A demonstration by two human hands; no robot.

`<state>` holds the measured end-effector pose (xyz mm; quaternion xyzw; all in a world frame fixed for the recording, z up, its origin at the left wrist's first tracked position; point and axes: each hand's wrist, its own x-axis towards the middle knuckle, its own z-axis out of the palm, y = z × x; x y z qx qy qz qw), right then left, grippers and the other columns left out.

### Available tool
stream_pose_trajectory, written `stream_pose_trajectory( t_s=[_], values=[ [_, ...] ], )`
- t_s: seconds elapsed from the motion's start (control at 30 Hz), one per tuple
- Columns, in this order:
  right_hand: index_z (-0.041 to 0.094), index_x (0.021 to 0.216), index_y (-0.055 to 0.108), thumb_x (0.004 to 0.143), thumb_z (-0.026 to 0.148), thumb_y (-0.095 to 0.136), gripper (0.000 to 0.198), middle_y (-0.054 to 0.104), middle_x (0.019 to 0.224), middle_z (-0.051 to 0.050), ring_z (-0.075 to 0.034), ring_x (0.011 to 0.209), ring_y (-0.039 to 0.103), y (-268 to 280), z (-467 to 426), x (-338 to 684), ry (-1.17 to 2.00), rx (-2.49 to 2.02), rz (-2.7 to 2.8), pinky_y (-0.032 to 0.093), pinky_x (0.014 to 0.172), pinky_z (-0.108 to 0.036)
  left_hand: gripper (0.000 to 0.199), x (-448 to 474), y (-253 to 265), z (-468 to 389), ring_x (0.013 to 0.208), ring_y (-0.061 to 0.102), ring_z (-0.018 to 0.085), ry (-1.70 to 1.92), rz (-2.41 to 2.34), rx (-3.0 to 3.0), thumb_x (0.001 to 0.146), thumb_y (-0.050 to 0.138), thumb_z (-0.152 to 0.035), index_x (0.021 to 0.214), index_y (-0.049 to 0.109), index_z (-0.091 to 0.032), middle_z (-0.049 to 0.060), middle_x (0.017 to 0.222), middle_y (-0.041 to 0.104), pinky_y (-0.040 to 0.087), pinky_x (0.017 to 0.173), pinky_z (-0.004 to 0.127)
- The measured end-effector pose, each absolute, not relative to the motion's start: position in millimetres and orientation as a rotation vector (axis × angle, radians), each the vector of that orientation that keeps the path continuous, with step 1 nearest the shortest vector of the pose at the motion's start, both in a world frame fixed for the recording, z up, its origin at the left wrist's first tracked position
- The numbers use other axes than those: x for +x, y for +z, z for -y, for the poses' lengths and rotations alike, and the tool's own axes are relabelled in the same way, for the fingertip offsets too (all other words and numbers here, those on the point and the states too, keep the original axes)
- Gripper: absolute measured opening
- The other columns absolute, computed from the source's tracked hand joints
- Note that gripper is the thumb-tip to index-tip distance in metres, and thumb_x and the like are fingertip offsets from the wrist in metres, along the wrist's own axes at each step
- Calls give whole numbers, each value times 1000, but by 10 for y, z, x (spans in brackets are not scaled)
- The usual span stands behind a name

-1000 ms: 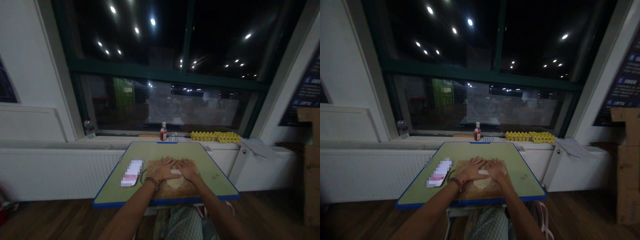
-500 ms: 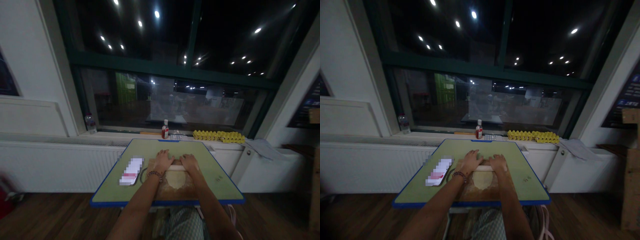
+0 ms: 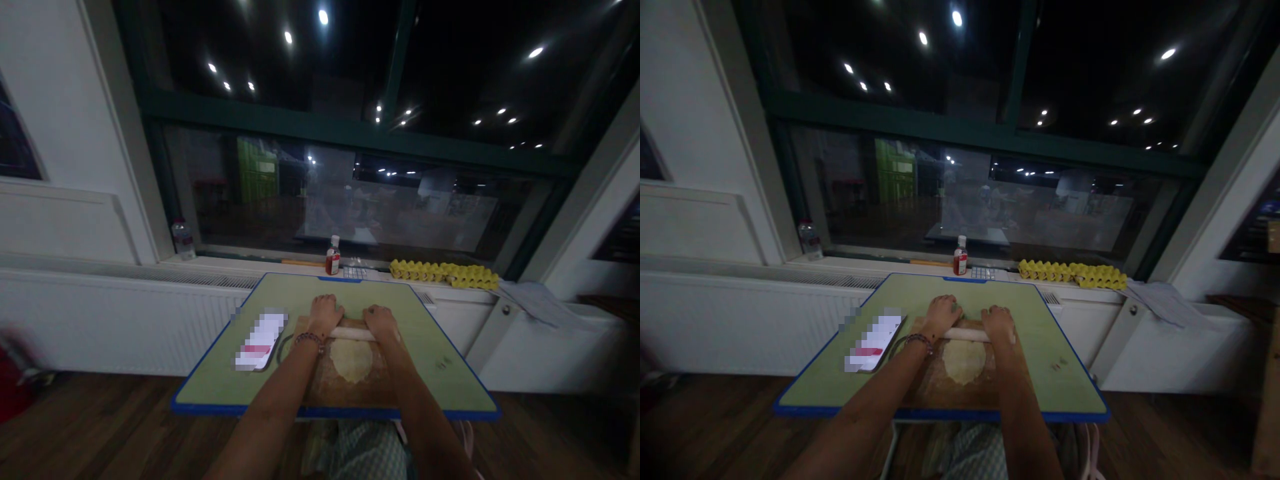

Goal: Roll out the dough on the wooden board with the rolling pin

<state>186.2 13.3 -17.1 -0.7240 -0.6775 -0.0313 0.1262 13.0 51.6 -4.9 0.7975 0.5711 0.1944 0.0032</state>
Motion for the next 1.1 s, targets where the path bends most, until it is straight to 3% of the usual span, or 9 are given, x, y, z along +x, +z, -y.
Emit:
stream_pose_trajectory(
  t_s=[0.37,1.1],
  values=[
    [19,113,63,96,42,56,29,65,115,-6,-18,100,63,-106,-239,1832,77,-2278,1744,53,89,-40,28,149,-27,-619,109,61,23,572,-1793,2513,96,60,-36,115,63,-16,9,121,63,50,95,47],
    [18,108,65,97,45,53,31,67,111,-7,-18,100,63,-132,-247,1834,72,-2259,1741,52,91,-40,25,149,-45,-615,109,61,23,572,-1797,2557,96,60,-36,110,65,-16,8,118,65,49,96,47]
  ],
)
